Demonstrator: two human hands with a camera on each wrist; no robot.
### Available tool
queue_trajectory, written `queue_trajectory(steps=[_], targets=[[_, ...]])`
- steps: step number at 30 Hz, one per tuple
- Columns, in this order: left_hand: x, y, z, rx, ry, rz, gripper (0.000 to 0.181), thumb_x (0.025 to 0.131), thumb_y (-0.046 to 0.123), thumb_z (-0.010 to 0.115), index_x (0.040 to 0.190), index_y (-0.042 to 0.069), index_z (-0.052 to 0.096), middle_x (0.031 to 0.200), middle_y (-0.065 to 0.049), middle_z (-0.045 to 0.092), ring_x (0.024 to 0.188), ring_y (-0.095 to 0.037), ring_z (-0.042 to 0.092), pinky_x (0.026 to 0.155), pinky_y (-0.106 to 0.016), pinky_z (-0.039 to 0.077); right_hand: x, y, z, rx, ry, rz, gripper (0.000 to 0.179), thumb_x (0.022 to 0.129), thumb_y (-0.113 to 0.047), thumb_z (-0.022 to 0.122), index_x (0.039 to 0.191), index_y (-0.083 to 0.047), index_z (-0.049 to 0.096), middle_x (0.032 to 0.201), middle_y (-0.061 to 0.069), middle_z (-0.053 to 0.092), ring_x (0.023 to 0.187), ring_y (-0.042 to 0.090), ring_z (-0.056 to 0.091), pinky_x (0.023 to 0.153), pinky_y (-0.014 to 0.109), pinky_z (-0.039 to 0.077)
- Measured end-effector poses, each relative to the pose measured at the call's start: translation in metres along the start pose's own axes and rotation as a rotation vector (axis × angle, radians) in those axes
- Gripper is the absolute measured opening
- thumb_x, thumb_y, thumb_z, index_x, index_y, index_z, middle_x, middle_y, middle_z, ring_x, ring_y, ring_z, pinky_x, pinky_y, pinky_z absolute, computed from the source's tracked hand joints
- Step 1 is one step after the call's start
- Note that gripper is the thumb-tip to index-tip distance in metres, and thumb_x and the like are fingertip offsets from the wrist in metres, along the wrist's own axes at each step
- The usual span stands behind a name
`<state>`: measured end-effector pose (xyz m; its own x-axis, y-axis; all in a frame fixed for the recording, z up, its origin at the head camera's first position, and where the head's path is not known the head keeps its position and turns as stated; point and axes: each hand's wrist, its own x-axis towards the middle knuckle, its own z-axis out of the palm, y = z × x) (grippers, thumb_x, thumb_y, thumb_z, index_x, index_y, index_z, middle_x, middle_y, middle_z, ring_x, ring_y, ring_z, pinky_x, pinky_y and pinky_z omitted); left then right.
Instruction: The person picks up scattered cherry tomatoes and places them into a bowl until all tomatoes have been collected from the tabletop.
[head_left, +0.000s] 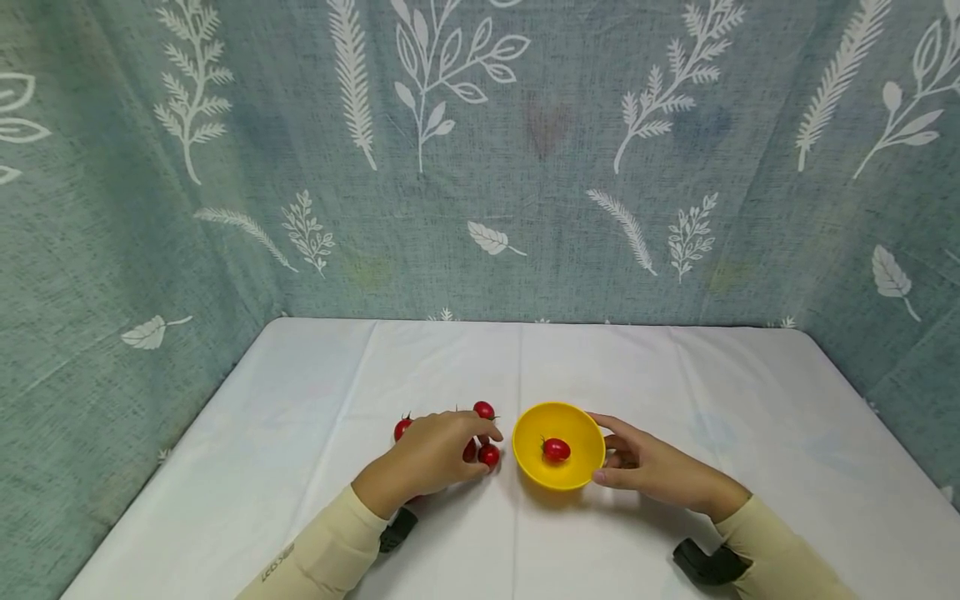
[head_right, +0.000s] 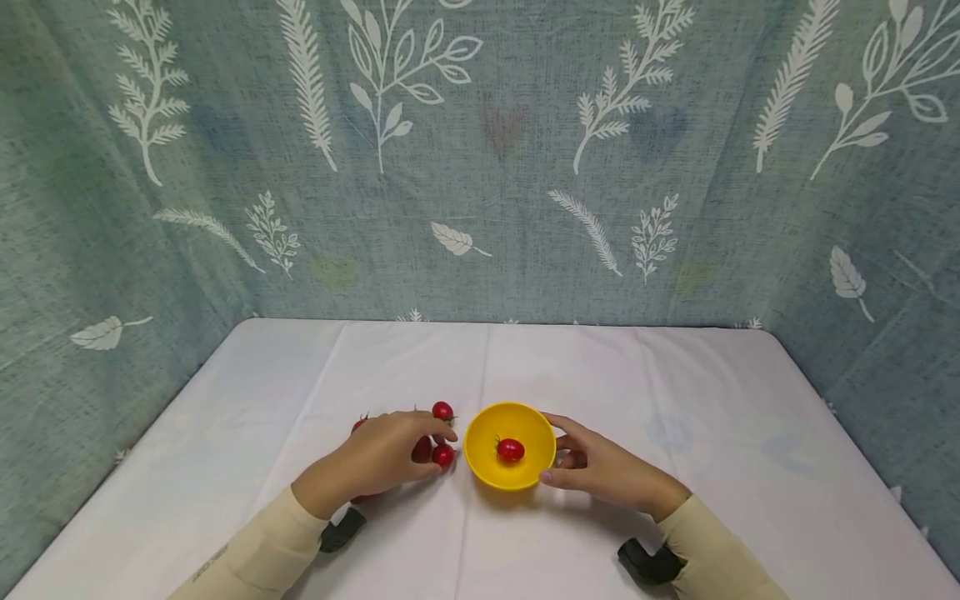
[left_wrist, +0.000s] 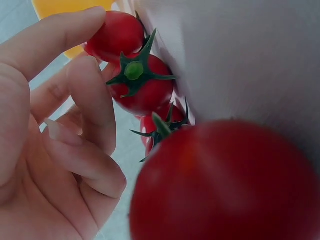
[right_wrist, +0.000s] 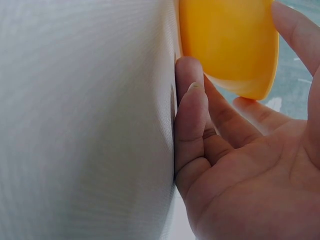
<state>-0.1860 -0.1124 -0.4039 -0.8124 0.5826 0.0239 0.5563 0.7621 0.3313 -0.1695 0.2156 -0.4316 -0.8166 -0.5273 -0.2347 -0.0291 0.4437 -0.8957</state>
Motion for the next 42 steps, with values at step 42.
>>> queue_trajectory(steps=[42], targets=[[0.002,0.0005,0.0049,0.028,0.004,-0.058,0.033,0.083,0.037,0.081,0.111,0.024,0.072,0.092,0.011,0.068,0.073,-0.007,0.054,0.061,-0.023,0.044,-0.0008,-0.0039,0.0001,0.027,0.003,0.003,0.084,0.093,-0.03,0.072,0.158,-0.017,0.022,0.134,0.017,0.058,0.1,0.025,0.059,0.08,0.03,0.049]])
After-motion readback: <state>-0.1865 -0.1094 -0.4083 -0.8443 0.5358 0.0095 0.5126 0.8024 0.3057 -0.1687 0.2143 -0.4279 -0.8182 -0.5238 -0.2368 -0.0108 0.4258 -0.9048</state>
